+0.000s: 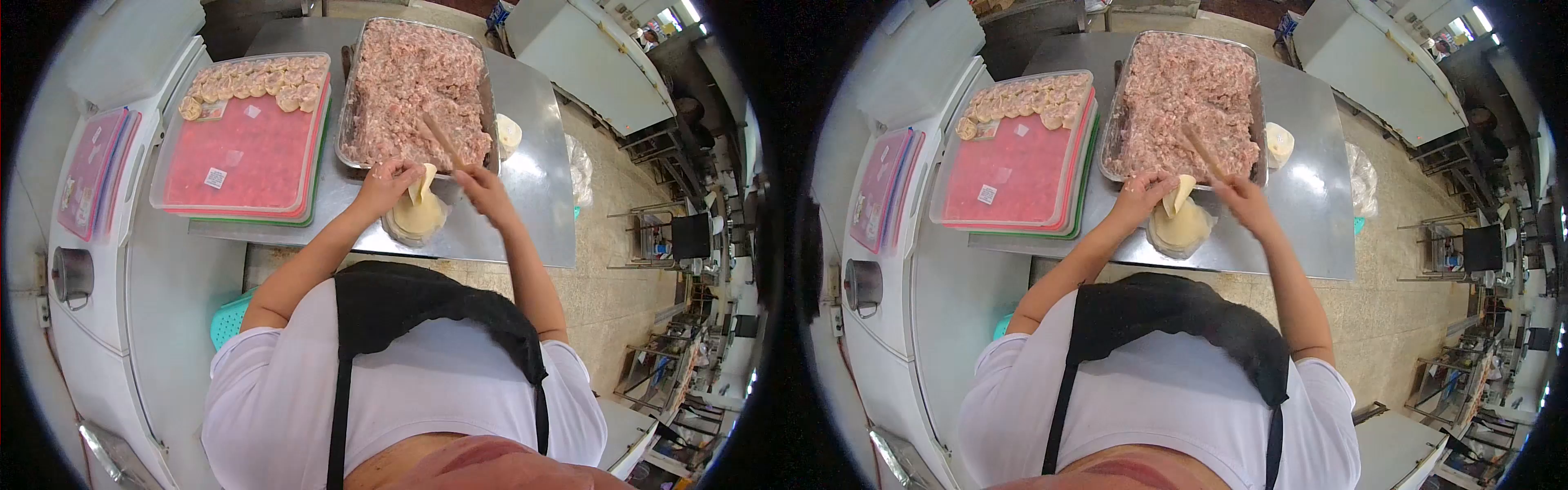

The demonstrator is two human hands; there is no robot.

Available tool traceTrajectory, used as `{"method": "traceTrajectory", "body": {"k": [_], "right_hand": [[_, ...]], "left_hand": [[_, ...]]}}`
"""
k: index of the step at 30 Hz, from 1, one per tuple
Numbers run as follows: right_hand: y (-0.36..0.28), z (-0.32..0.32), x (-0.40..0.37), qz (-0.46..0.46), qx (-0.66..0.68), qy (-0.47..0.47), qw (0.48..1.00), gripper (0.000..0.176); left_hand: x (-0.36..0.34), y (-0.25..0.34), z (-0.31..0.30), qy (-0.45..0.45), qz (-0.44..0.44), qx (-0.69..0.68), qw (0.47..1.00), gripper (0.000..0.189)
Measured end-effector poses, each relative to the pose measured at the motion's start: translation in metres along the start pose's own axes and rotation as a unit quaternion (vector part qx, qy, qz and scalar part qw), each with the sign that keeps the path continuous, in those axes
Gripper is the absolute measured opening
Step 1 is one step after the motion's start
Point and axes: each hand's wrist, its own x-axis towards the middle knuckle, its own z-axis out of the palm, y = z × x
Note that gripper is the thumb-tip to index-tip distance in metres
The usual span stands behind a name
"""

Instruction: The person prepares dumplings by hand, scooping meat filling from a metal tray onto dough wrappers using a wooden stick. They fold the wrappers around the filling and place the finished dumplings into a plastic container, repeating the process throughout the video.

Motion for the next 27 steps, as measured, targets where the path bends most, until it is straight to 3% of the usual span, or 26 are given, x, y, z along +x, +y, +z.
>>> {"method": "traceTrajectory", "body": {"k": [1, 3, 5, 7, 8, 9, 12, 14, 15, 16, 17, 18, 19, 20, 22, 23, 25, 27], "right_hand": [[-0.012, 0.014, -0.007, 0.067, 0.114, -0.047, 0.990, 0.033], [-0.022, 0.036, -0.011, 0.090, 0.244, -0.107, 0.960, 0.034], [-0.016, 0.049, -0.010, 0.082, 0.258, -0.117, 0.955, 0.028], [-0.016, 0.054, -0.012, 0.086, 0.367, -0.123, 0.918, 0.024], [-0.017, 0.055, -0.016, 0.082, 0.376, -0.126, 0.914, 0.022], [-0.012, 0.056, -0.018, 0.083, 0.376, -0.126, 0.914, 0.022], [0.021, 0.062, -0.021, 0.081, 0.326, -0.122, 0.934, 0.023], [0.036, 0.062, -0.022, 0.000, 0.070, -0.031, 0.997, 0.027], [0.038, 0.055, -0.021, 0.000, 0.071, -0.028, 0.997, 0.027], [0.039, 0.047, -0.021, -0.022, 0.010, -0.009, 1.000, 0.028], [0.040, 0.043, -0.020, -0.041, -0.050, 0.010, 0.998, 0.030], [0.014, 0.032, -0.024, -0.010, 0.004, 0.024, 1.000, 0.032], [0.007, 0.019, -0.019, -0.012, -0.039, 0.038, 0.998, 0.033], [0.008, 0.003, -0.008, -0.013, -0.081, 0.052, 0.995, 0.034], [0.019, -0.020, 0.022, -0.090, -0.290, 0.126, 0.944, 0.032], [0.014, -0.026, 0.033, -0.089, -0.288, 0.128, 0.945, 0.032], [-0.002, -0.039, 0.049, -0.058, -0.447, 0.103, 0.887, 0.025], [-0.002, -0.026, 0.059, -0.069, -0.463, 0.096, 0.879, 0.024]], "left_hand": [[-0.005, 0.005, 0.002, 0.006, -0.006, 0.017, 1.000, 0.027], [-0.014, 0.016, 0.004, -0.003, 0.025, 0.069, 0.997, 0.026], [-0.017, 0.013, 0.002, -0.010, 0.056, 0.122, 0.991, 0.025], [-0.014, 0.011, -0.001, 0.051, -0.012, -0.103, 0.993, 0.024], [-0.016, 0.009, -0.004, 0.072, -0.053, -0.239, 0.967, 0.024], [-0.016, 0.015, -0.010, 0.072, -0.053, -0.239, 0.967, 0.024], [-0.017, 0.028, -0.030, 0.066, -0.050, -0.415, 0.906, 0.028], [-0.021, 0.046, -0.036, 0.051, -0.065, -0.471, 0.878, 0.029], [-0.022, 0.051, -0.038, 0.037, -0.079, -0.526, 0.846, 0.029], [-0.023, 0.048, -0.040, 0.034, -0.079, -0.525, 0.847, 0.029], [-0.023, 0.043, -0.041, 0.045, -0.063, -0.474, 0.877, 0.030], [-0.023, 0.037, -0.041, 0.055, -0.047, -0.422, 0.904, 0.030], [-0.024, 0.034, -0.041, 0.065, -0.030, -0.368, 0.927, 0.032], [-0.025, 0.036, -0.038, 0.062, -0.031, -0.367, 0.928, 0.032], [-0.029, 0.041, -0.033, 0.063, -0.037, -0.289, 0.955, 0.034], [-0.030, 0.037, -0.034, 0.060, -0.038, -0.287, 0.955, 0.034], [-0.029, 0.019, -0.034, 0.012, -0.052, -0.231, 0.972, 0.035], [-0.029, 0.007, -0.034, 0.008, -0.039, -0.165, 0.985, 0.035]]}}
